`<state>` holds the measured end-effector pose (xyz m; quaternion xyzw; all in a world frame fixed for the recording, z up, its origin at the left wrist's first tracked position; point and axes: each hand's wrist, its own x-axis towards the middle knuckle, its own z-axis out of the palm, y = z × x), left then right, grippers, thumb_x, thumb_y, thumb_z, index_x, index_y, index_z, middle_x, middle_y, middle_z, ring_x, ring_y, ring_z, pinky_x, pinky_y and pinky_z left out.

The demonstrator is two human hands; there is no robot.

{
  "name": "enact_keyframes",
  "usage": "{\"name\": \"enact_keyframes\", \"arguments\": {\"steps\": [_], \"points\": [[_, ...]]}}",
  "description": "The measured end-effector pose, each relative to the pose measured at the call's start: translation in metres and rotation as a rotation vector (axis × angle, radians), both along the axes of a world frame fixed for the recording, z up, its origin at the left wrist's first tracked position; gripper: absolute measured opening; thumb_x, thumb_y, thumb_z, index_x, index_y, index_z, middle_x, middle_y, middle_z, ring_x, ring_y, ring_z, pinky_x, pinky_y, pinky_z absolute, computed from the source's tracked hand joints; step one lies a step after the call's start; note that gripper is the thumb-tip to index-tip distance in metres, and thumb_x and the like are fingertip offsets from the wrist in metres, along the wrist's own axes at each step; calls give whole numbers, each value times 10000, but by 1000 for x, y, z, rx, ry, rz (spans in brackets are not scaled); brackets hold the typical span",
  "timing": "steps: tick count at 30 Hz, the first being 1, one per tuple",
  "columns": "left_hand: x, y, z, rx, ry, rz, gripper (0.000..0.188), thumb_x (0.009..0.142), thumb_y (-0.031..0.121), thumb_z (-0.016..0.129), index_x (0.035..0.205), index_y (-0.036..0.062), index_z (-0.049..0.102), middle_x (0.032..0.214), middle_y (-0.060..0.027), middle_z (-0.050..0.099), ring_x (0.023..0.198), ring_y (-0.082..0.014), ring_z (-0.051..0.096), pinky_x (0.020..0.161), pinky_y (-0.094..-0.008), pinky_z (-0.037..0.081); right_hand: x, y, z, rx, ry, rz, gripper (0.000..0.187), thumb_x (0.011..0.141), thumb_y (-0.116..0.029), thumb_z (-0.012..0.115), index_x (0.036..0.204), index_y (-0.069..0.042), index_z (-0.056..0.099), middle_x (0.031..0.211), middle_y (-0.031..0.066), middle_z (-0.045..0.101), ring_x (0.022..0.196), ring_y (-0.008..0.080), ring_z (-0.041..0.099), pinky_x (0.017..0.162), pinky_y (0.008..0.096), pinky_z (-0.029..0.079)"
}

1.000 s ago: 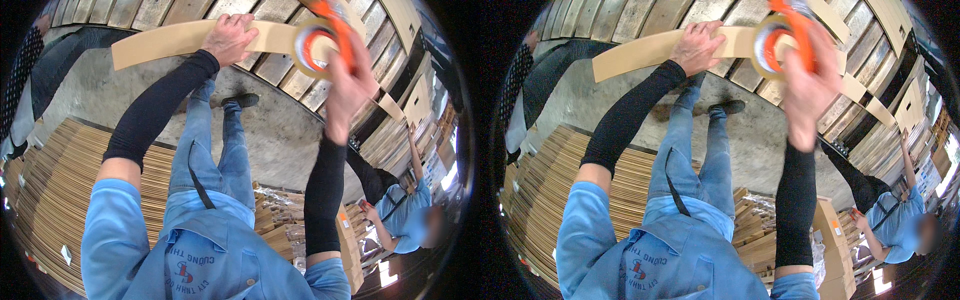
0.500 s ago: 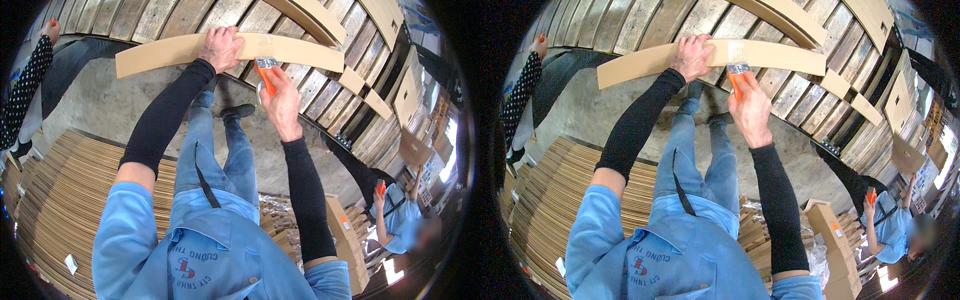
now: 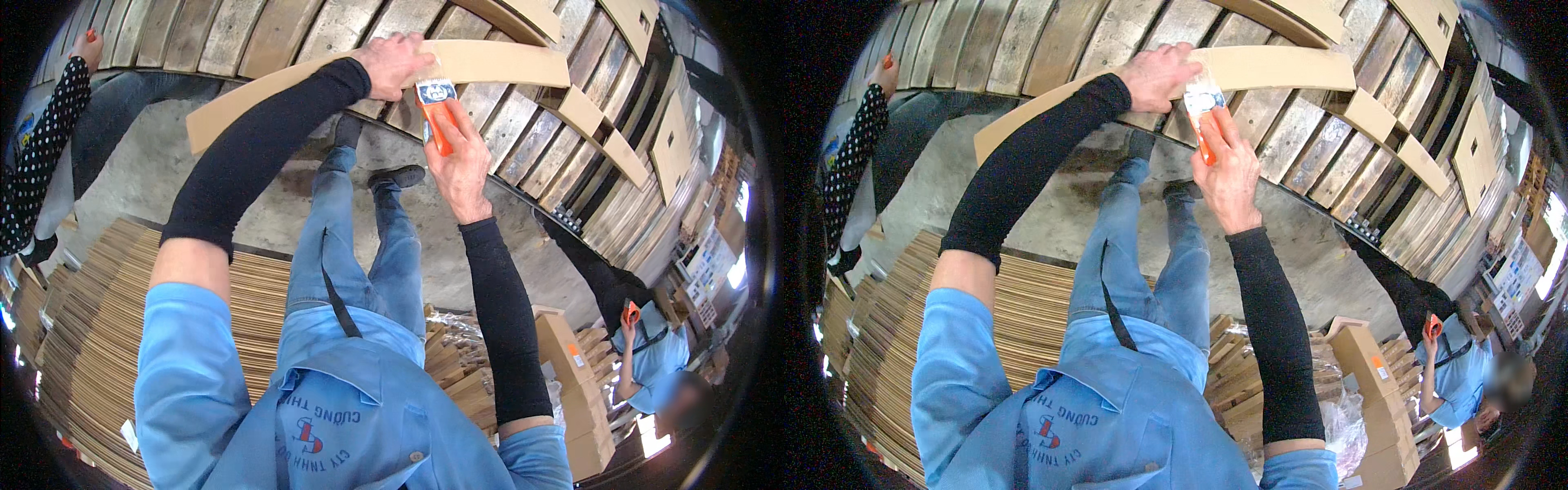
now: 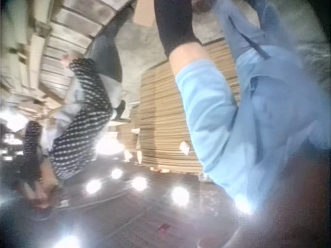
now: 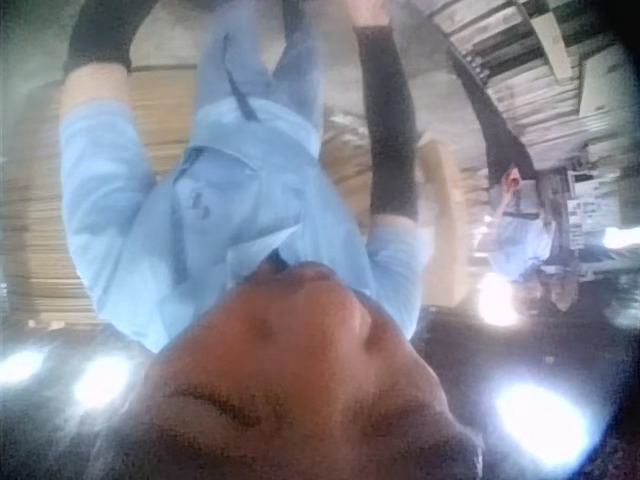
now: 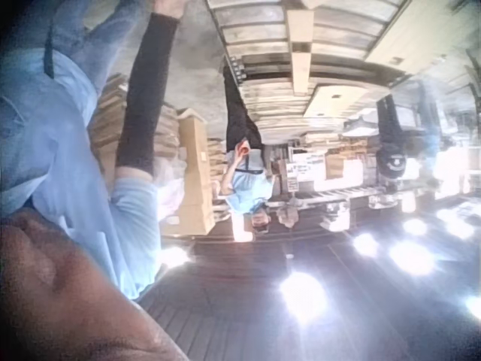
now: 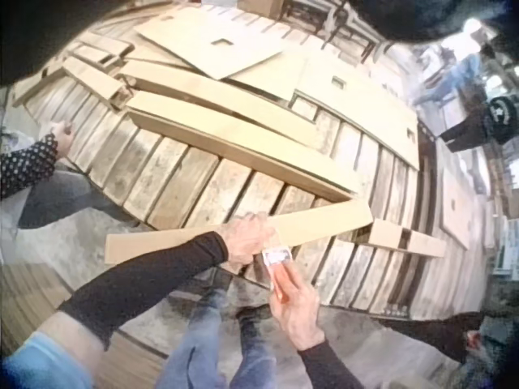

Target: The person repeatedly picks up flat cardboard pieces and applies clear packing tape using a handheld tape dispenser. They smooth the tape along the surface and move to the next piece. The work is performed on a wooden pallet surface in a warehouse-like area with other workers nearby.

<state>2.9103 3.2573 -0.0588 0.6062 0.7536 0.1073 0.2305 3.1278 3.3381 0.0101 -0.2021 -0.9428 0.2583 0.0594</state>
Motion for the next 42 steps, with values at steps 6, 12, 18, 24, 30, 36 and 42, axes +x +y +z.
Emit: {"name": "enact_keyframes", "arguments": {"steps": [6,12,18,24,30,36,42], "points": [[-50,-21,-22,-102,-645,207,852,590,271,819,1335,-34,538,1244,-210,665,1159,-337,638,994,-403,518,-44,14,18,-51,21,59,445,748,-99,717,1193,-112,735,1355,112,643,1022,358,699,887,430,581],[11,-40,-19,355,10,251,698,715,376,839,1298,71,606,1430,-163,547,1227,-306,591,1029,-442,477,-84,31,14,15,-26,65,332,723,-131,701,1043,-53,735,1171,120,663,843,390,714,774,479,598],[32,-35,-18,171,394,367,583,702,395,841,1192,146,647,1398,-75,521,1231,-268,527,935,-435,424,-87,31,21,-47,-93,110,393,773,-151,688,1158,-96,738,1334,121,653,987,373,714,861,462,596],[25,-31,-16,168,263,367,568,712,400,850,1174,120,671,1345,-120,566,1187,-314,565,957,-494,437,2,22,16,-113,-113,37,449,753,-76,709,1202,-92,723,1391,135,612,1014,371,702,863,453,585],[2,-26,-15,-113,-444,346,635,801,487,783,1227,24,698,1476,-242,533,1365,-400,505,1141,-447,405,1,36,15,-88,-73,98,494,731,-67,733,1224,-101,717,1424,106,590,977,359,693,875,435,573],[75,-29,-12,177,217,315,654,723,418,845,1266,133,618,1525,-116,421,1341,-342,465,1096,-517,382,-13,52,4,16,-41,119,481,729,-104,766,1207,-127,711,1368,62,597,863,326,692,768,436,600],[68,-18,-7,97,212,405,583,667,286,865,1177,143,620,1394,-82,499,1212,-331,532,969,-508,437,32,46,3,-59,-67,88,504,720,-82,751,1220,-122,710,1403,69,580,848,345,686,788,433,589]]}}
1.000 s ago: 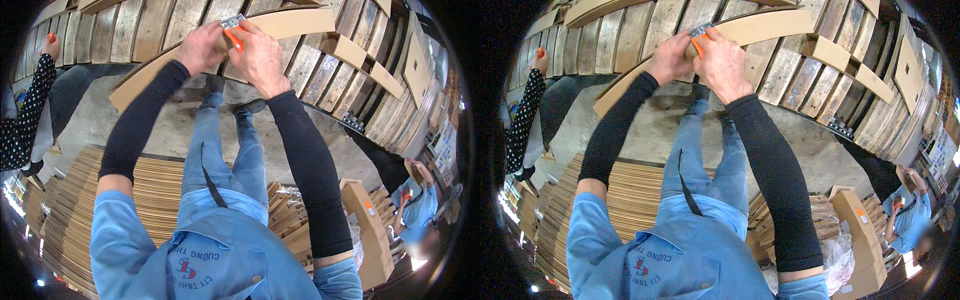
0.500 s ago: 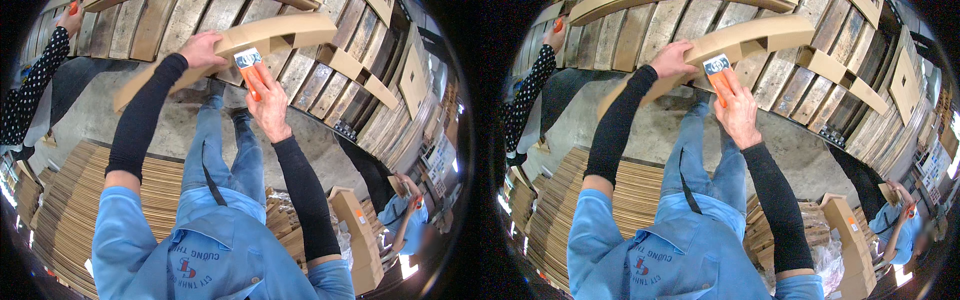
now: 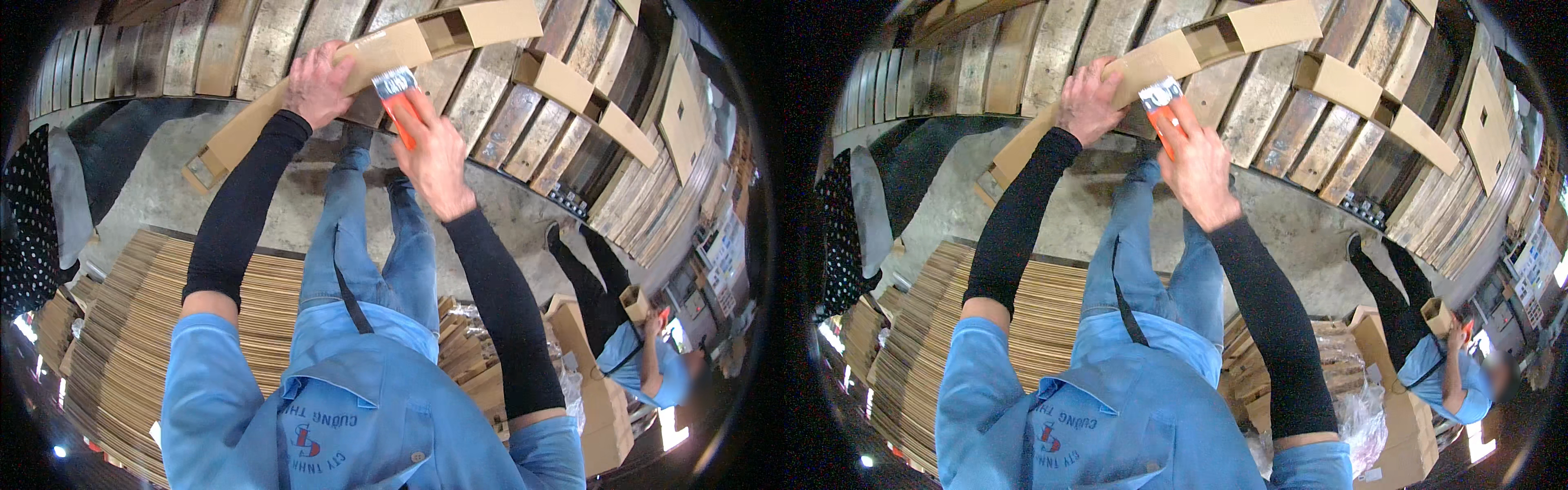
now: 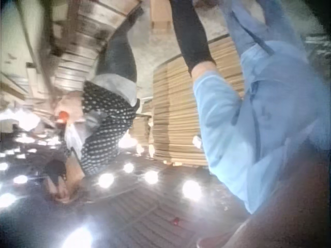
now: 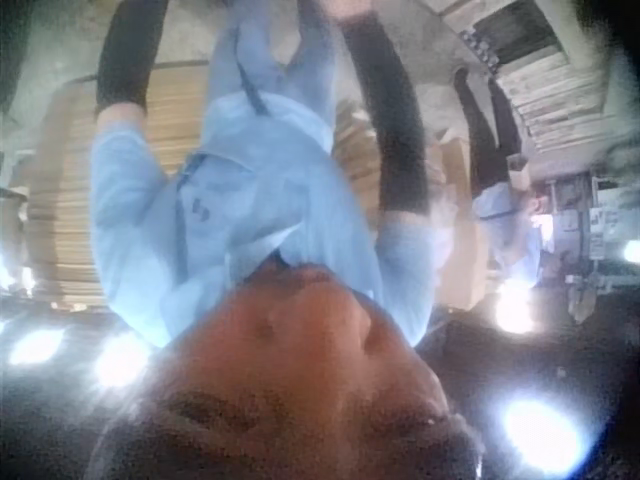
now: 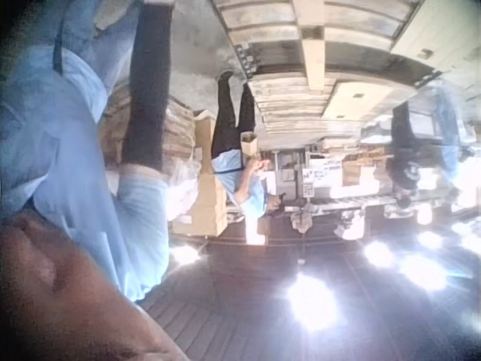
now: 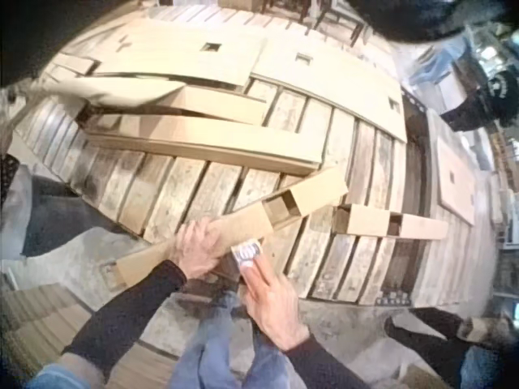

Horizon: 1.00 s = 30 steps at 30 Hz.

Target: The person repeatedly picks up flat cardboard pieces and applies clear packing tape using a handheld tape dispenser. They smooth the tape along the surface and move to the next piece. The work is performed on a wooden pallet surface in a warehouse-like area with other workers nearby.

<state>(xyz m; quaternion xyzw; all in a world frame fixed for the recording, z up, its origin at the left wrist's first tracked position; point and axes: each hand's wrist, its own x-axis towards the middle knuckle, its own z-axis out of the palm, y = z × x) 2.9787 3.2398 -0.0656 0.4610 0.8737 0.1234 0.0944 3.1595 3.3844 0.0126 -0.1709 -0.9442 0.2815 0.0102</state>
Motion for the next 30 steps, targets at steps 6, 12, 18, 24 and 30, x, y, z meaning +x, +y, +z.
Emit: {"name": "enact_keyframes", "arguments": {"steps": [6,12,18,24,30], "points": [[4,-1,2,-17,28,9,574,763,443,793,1200,110,630,1435,-110,473,1274,-347,487,1037,-550,393,9,-7,-13,37,-84,15,455,725,-74,744,1178,-72,701,1349,108,581,834,352,696,752,440,596],[25,42,-12,13,190,132,647,817,617,693,1233,122,667,1499,-172,435,1379,-350,396,1096,-647,289,-30,-16,-13,97,-205,-13,292,727,-86,708,1017,-72,737,1182,122,657,812,379,718,734,469,594],[24,76,-20,12,245,102,466,783,434,775,1176,209,666,1421,-108,491,1290,-323,475,1032,-545,366,-14,10,-6,3,-247,-21,259,758,-81,692,1011,-39,727,1120,189,665,867,398,727,779,466,603],[-28,59,-5,-162,272,190,540,796,392,799,1273,213,623,1463,-132,452,1321,-357,458,1048,-540,391,117,47,15,-334,-154,-462,572,819,-116,695,1372,-41,574,1270,243,638,1202,417,610,1003,462,515],[-15,91,15,-122,307,239,515,729,303,847,1176,143,646,1611,-220,287,1482,-419,283,1171,-660,241,325,60,7,-1210,18,-1160,542,865,-21,590,1402,31,544,1198,78,671,974,164,673,867,311,553]]}}
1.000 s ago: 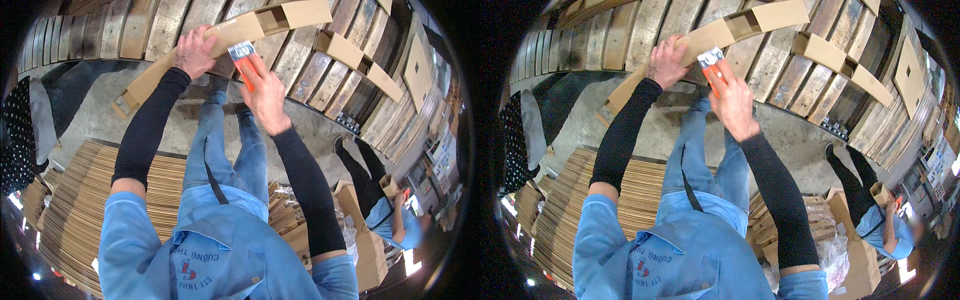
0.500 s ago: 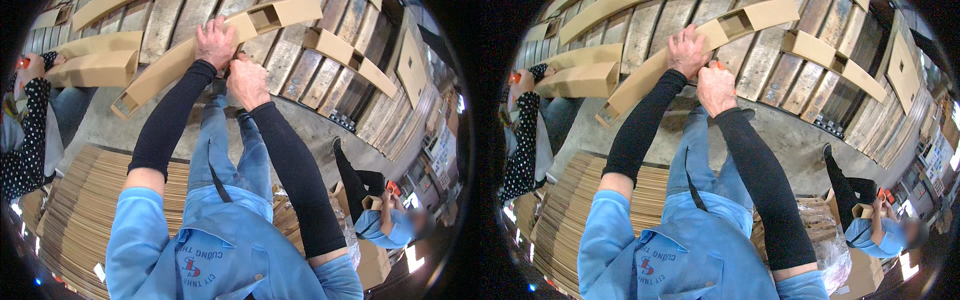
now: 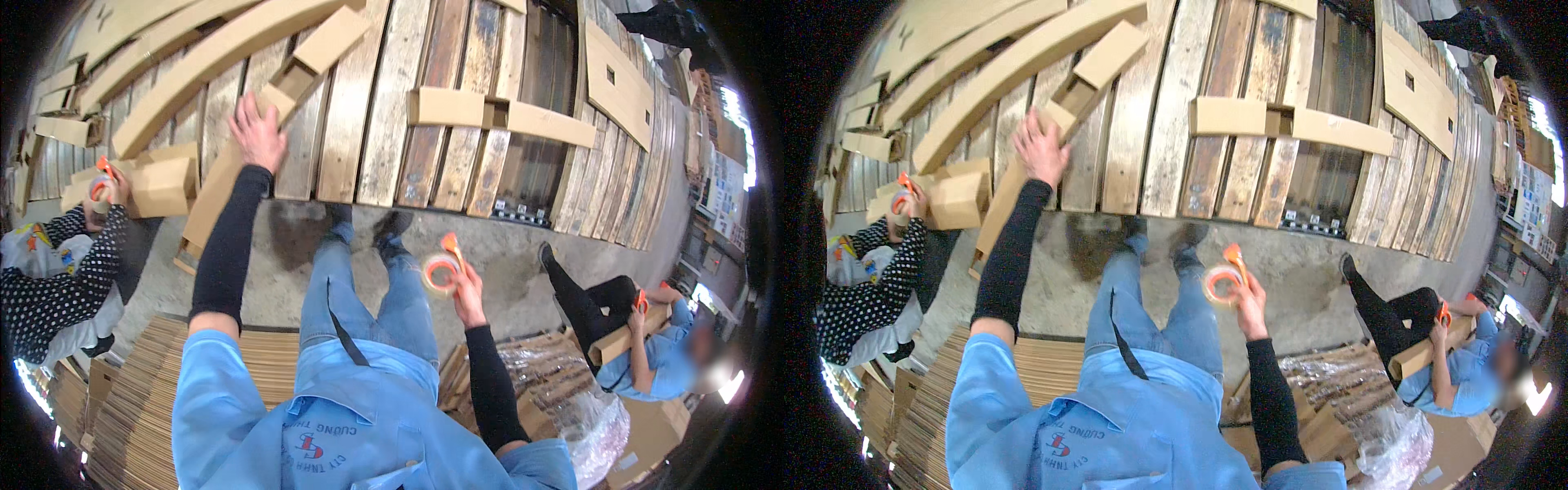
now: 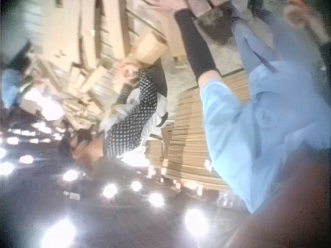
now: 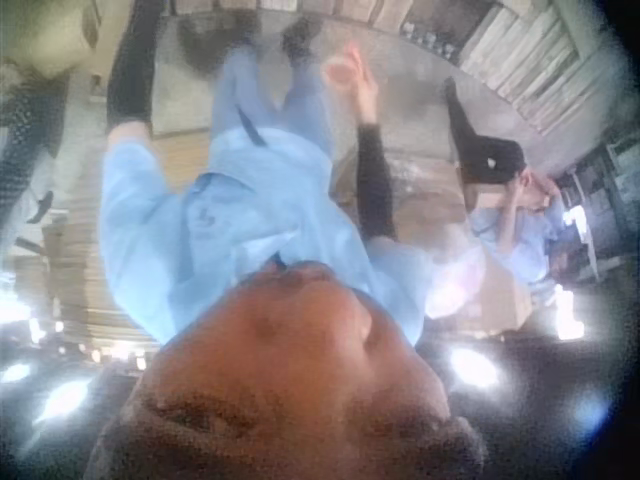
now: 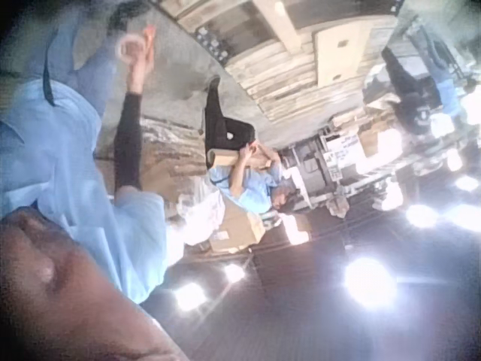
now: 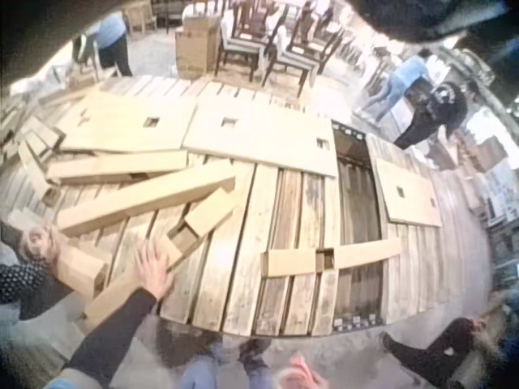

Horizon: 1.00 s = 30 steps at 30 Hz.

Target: The person repeatedly picks up flat cardboard pieces and applies clear packing tape using a handheld tape dispenser. They smooth the tape along the surface and move to the next piece. The work is performed on a wooden pallet surface in a warehouse-like area with other workers nearby.

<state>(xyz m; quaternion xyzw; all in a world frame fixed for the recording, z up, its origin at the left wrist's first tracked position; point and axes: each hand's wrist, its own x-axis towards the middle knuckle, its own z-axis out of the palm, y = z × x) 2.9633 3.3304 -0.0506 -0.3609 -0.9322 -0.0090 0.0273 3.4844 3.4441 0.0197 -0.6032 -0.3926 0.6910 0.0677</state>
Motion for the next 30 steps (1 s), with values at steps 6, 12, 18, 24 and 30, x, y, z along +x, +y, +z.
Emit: {"name": "enact_keyframes", "arguments": {"steps": [6,12,18,24,30], "points": [[114,112,23,242,-339,-601,375,755,261,778,1085,117,676,1573,-259,369,1483,-426,308,1197,-646,197,116,-19,-26,-202,-126,-578,297,840,-107,636,1123,-19,636,942,63,629,818,191,644,669,340,526],[171,254,20,-40,-204,-750,471,772,281,752,1201,133,626,1619,-270,285,1522,-438,248,1227,-663,136,171,7,-54,-275,-226,-525,205,807,-87,654,1009,-95,621,829,3,574,686,163,553,544,358,441],[156,309,18,-273,-427,-500,808,733,371,833,1439,182,487,1455,-215,491,1384,-393,452,1127,-610,341,218,102,-62,-166,-74,-473,293,804,-79,661,1097,-61,656,874,23,610,697,160,585,586,341,473],[130,221,52,-424,-368,-208,746,764,301,761,1450,154,506,1496,-203,507,1397,-399,463,1184,-541,325,260,188,-50,-96,11,-558,277,833,-67,648,1108,-47,621,913,56,653,770,195,679,650,343,546],[66,66,76,-608,-81,378,720,768,269,821,1409,140,517,1590,-250,348,1465,-415,354,1196,-560,314,256,226,-51,-121,-29,-549,348,822,-62,639,1169,-45,631,888,56,649,708,197,667,600,352,533]]}}
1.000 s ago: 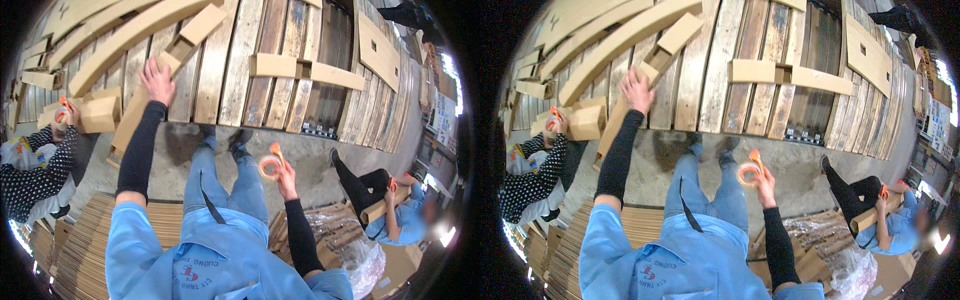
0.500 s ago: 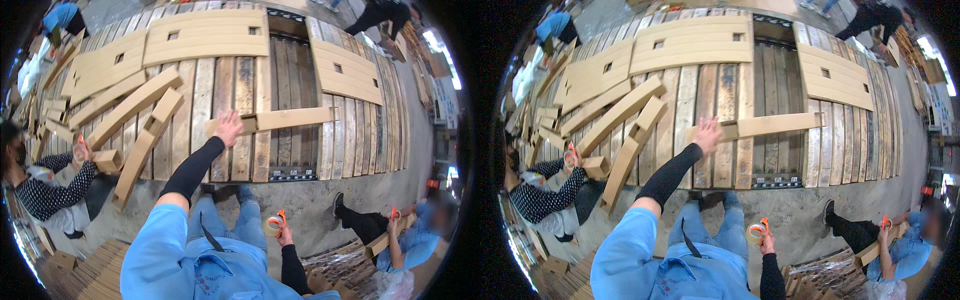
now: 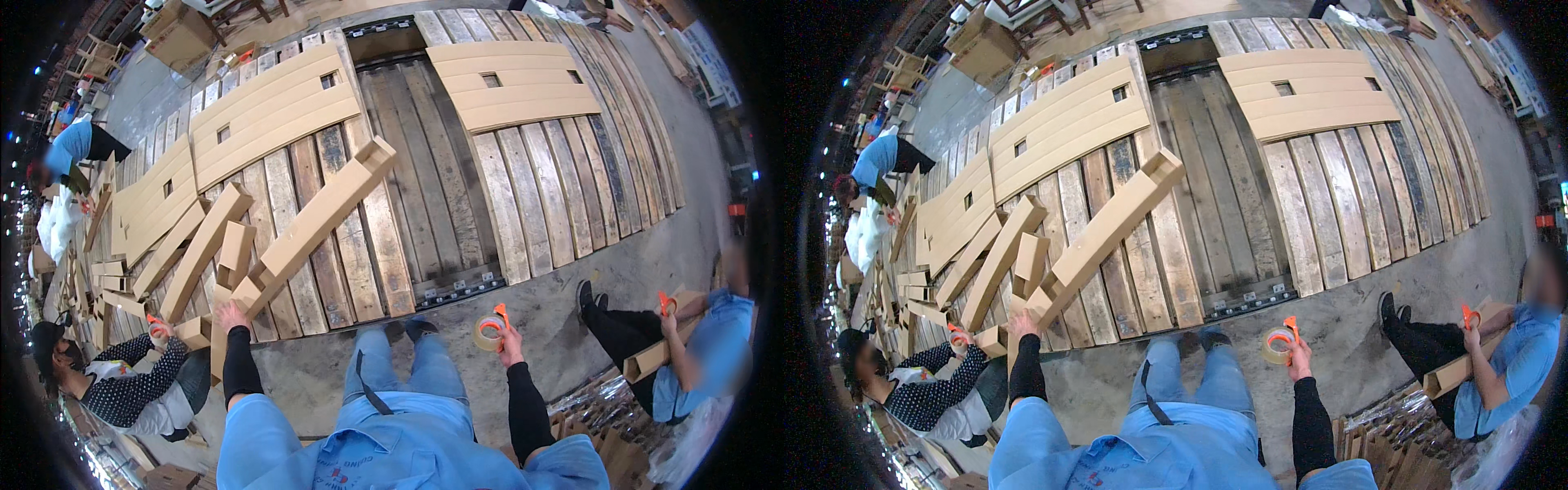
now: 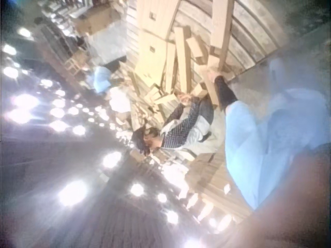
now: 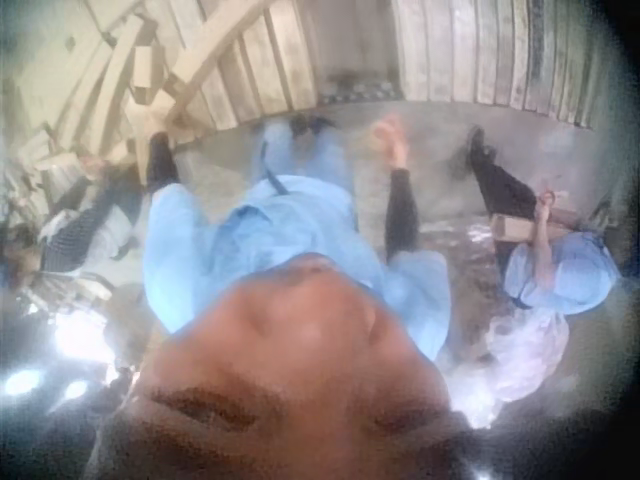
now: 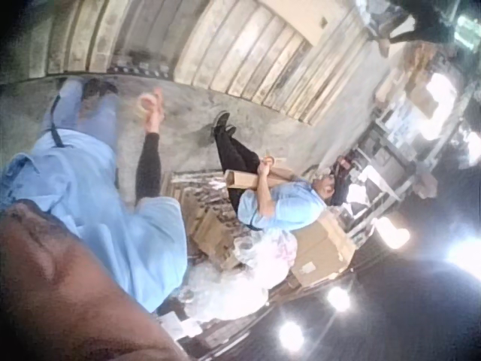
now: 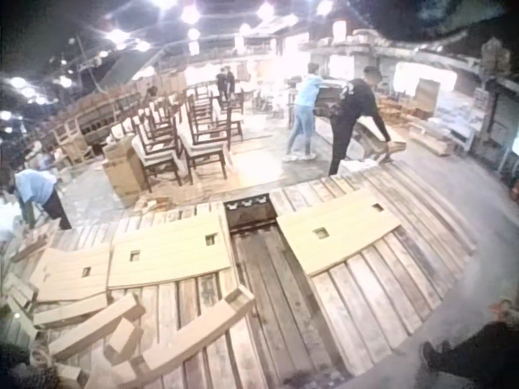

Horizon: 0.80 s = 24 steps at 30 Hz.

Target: The person repeatedly picks up flat cardboard pieces and applies clear packing tape using a handheld tape dispenser. They smooth the tape along the surface and move to the next piece. The work is performed on a wooden pallet surface in a warehouse-like area with other workers nearby.

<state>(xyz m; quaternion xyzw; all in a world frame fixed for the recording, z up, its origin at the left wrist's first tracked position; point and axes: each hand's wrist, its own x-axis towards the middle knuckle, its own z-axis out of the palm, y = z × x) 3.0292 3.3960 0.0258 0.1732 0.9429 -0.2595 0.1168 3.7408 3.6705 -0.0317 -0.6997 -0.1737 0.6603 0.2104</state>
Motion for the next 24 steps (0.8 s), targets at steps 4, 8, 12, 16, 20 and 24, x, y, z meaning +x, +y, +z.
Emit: {"name": "enact_keyframes", "arguments": {"steps": [4,8,12,16,20,24], "points": [[6,19,0,96,-55,-72,642,789,209,776,1365,55,539,1586,-273,349,1460,-419,357,1208,-542,293,9,-8,-16,-34,-27,-16,332,811,-53,635,1142,-32,631,895,41,636,750,177,652,636,348,527],[13,123,-37,732,77,-404,483,768,168,733,1208,7,617,1534,-292,420,1423,-432,395,1184,-522,306,15,-24,-31,-74,-36,8,356,813,-49,649,1168,-29,637,918,28,626,787,165,632,663,350,529],[41,278,-39,1048,-86,-623,420,839,175,730,1205,10,609,1495,-254,468,1376,-431,439,1149,-524,358,-14,-9,6,-167,-36,-25,352,826,-58,652,1173,-21,611,909,71,635,795,215,669,672,362,551],[126,415,-34,1154,-446,-726,453,891,205,697,1297,25,611,1374,-184,588,1271,-376,566,1094,-448,451,-23,-9,17,-159,39,-166,329,845,-90,650,1165,-38,590,960,106,643,869,264,697,726,418,567],[204,511,-57,1265,-658,-782,370,856,209,727,1174,32,657,1138,-159,684,1074,-353,663,935,-407,541,-48,-4,9,-165,176,-199,355,871,-109,637,1216,-47,589,1040,120,648,945,272,693,813,451,565],[259,607,-63,1065,-967,-325,358,831,262,756,1068,5,677,1033,-172,740,1030,-378,694,938,-443,538,-76,10,19,-174,259,-245,415,879,-40,622,1289,4,578,1053,112,689,870,254,720,766,382,593]]}}
